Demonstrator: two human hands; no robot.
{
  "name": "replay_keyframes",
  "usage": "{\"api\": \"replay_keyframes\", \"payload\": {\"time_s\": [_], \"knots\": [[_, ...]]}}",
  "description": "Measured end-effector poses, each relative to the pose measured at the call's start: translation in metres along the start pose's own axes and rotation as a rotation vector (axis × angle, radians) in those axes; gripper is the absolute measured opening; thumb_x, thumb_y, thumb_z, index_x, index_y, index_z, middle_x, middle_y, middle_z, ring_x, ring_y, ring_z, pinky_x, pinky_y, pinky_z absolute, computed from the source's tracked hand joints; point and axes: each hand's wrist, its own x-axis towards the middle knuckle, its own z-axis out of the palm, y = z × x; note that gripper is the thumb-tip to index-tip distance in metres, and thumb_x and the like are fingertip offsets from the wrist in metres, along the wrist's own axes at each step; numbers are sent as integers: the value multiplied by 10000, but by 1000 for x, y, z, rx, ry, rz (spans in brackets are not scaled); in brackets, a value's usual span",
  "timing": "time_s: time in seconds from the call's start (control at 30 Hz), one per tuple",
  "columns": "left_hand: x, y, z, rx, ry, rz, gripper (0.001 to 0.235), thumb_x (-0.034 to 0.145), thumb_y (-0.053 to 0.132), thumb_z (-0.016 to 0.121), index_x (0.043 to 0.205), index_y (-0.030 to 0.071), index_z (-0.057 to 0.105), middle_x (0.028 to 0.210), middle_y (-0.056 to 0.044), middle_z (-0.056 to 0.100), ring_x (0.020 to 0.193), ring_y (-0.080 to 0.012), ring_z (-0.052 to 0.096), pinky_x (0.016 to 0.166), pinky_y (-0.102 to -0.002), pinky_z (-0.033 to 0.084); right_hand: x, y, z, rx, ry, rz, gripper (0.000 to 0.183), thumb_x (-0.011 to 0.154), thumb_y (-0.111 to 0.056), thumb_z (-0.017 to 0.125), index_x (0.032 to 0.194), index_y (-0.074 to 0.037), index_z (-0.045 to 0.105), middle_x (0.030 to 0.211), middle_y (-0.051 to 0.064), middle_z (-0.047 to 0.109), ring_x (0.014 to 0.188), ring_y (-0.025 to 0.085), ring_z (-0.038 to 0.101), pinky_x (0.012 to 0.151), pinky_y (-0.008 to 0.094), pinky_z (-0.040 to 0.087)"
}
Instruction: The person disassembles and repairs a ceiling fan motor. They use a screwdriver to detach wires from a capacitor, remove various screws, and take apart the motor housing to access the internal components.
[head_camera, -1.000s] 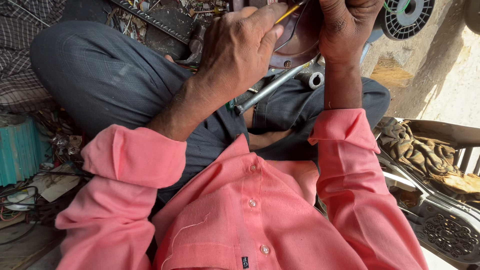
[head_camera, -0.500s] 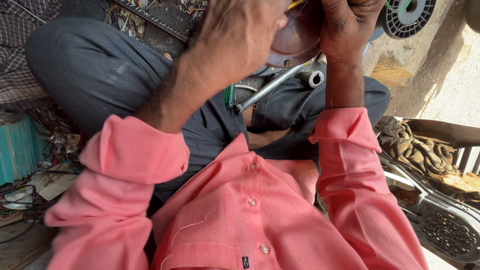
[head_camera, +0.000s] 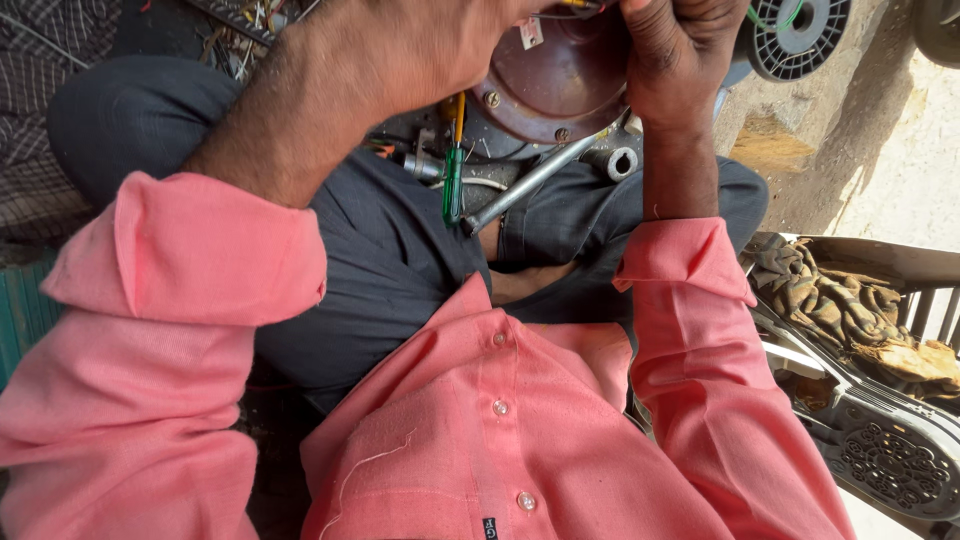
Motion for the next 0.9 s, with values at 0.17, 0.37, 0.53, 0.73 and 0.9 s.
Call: {"api": "replay_keyframes", "payload": {"time_s": [0.17,0.37,0.53,0.73,0.9], "knots": [[10,4,-11,-339,83,-101,111,1005,161,734,1042,66,689,845,-60,682,752,-208,701,659,-362,550,13,-24,12,-16,-106,48,260,1119,-240,675,1115,14,726,1031,79,755,872,126,708,797,243,570],[17,26,-23,-877,117,-408,163,951,131,743,1069,34,688,836,-95,679,754,-259,718,658,-396,560,18,-31,17,7,-122,53,315,1143,-270,681,1244,28,697,1110,132,744,1005,192,742,918,288,612],[23,20,-31,-264,35,-96,37,966,90,675,994,83,699,879,-57,663,803,-254,700,703,-387,535,15,-26,12,-13,-100,69,322,1123,-262,704,1209,48,696,1102,132,748,974,177,722,910,280,592],[42,9,-39,-20,-98,72,71,943,164,635,928,176,703,831,0,655,797,-176,677,768,-389,503,15,-29,13,-81,-61,104,311,1085,-257,697,1145,47,722,1042,98,752,885,134,697,829,248,574],[48,26,-44,4,-241,111,153,827,149,622,766,270,694,762,15,659,781,-187,679,851,-472,468,15,-30,16,83,-71,141,312,1087,-255,693,1203,35,698,1106,108,757,967,154,721,906,276,589]]}}
